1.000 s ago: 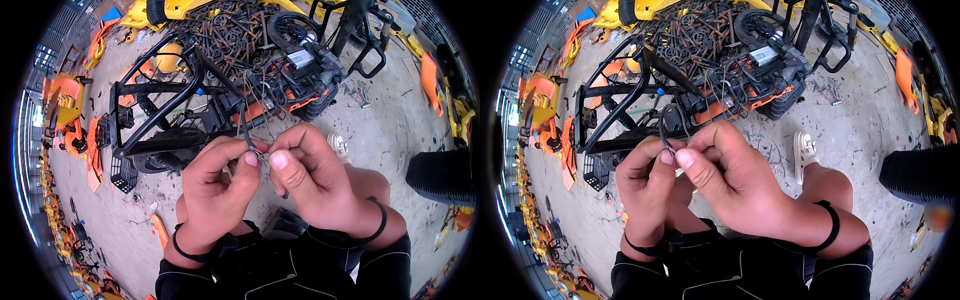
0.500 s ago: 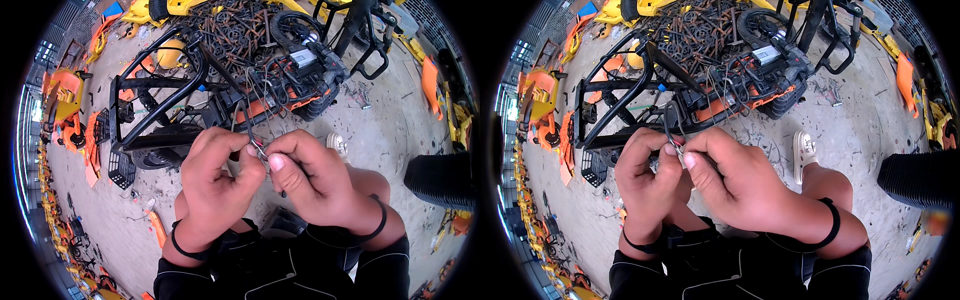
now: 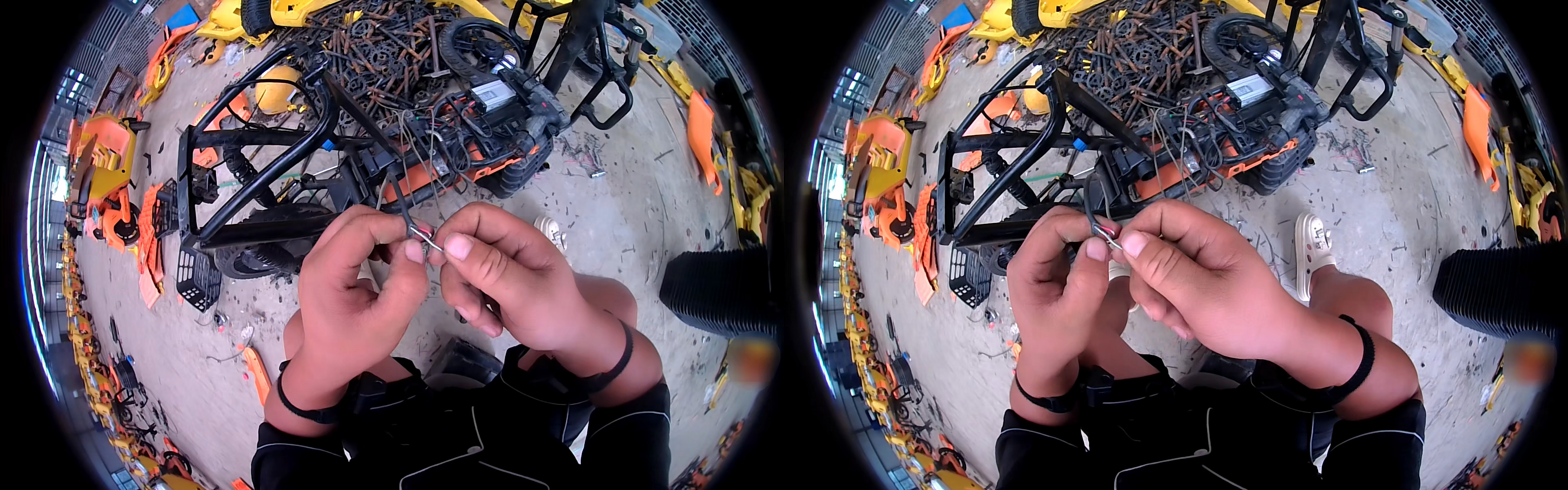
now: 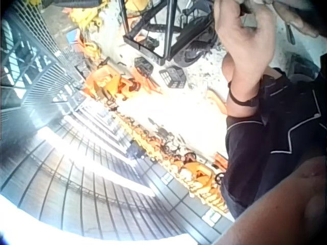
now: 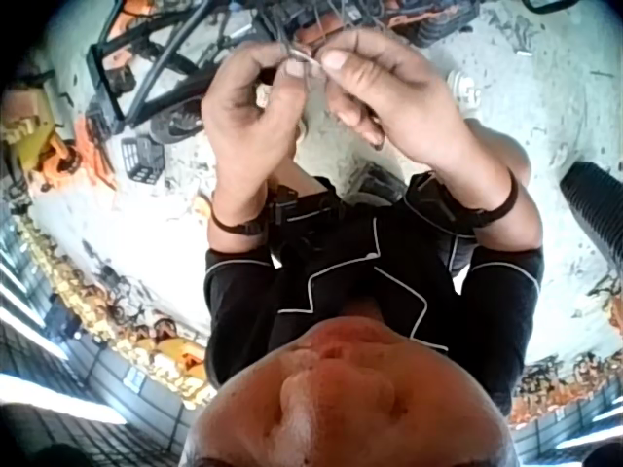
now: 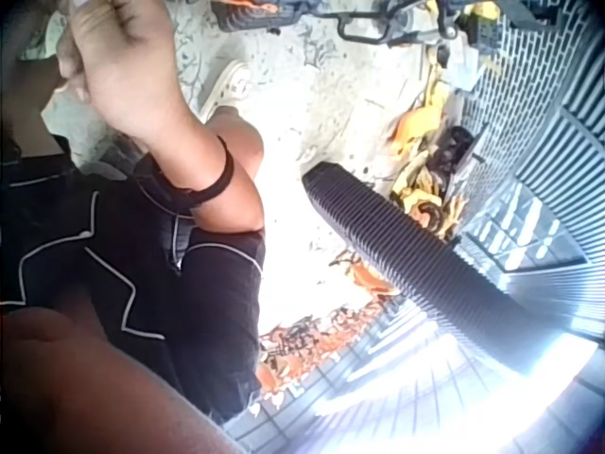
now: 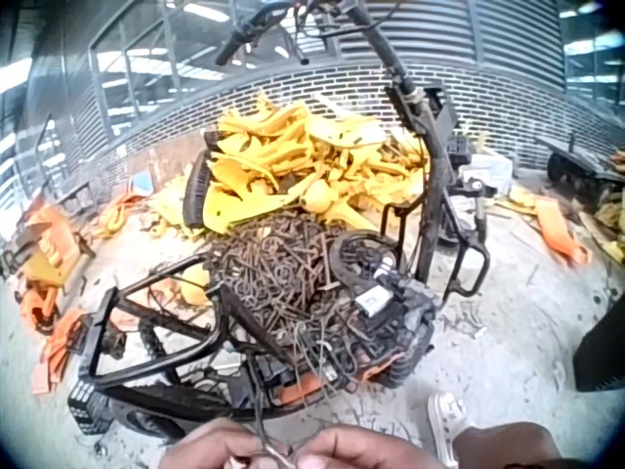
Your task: The person joins and connects wires on a motorcycle frame using a screwdriver.
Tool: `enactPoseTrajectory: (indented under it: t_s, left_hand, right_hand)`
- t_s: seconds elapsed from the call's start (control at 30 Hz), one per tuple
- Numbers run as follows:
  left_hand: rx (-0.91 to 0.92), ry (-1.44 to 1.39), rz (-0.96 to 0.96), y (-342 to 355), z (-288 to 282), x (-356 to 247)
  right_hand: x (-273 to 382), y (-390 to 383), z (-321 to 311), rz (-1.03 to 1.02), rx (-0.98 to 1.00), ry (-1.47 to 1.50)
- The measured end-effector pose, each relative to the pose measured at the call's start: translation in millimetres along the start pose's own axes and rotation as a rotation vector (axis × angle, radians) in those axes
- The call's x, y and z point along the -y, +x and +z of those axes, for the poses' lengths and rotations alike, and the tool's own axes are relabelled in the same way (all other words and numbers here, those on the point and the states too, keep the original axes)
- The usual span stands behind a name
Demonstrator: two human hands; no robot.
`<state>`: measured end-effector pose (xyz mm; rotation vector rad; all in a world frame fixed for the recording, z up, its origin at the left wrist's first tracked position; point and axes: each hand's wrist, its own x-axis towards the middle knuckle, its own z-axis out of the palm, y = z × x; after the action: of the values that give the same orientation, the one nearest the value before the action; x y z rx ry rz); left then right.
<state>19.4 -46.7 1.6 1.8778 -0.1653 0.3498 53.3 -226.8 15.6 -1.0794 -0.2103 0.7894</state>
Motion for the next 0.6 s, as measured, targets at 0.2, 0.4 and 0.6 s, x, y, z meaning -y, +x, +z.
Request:
enactPoseTrajectory:
  t_s: [0.2, 0.4, 0.6]
  left_hand:
    - [0.030, -0.038, 0.028, 2, 0, -1]
    - [-0.025, -0.011, 0.026, 0, 1, -2]
    - [-0.112, 0.078, 0.063, 0, 7, -2]
  right_hand:
    - [2, 0, -3, -0.005, 0.010, 0.031]
    - [-9, -1, 0, -0.178, -0.004, -0.074]
    - [-27, 2, 8, -0.634, -0.243, -0.734]
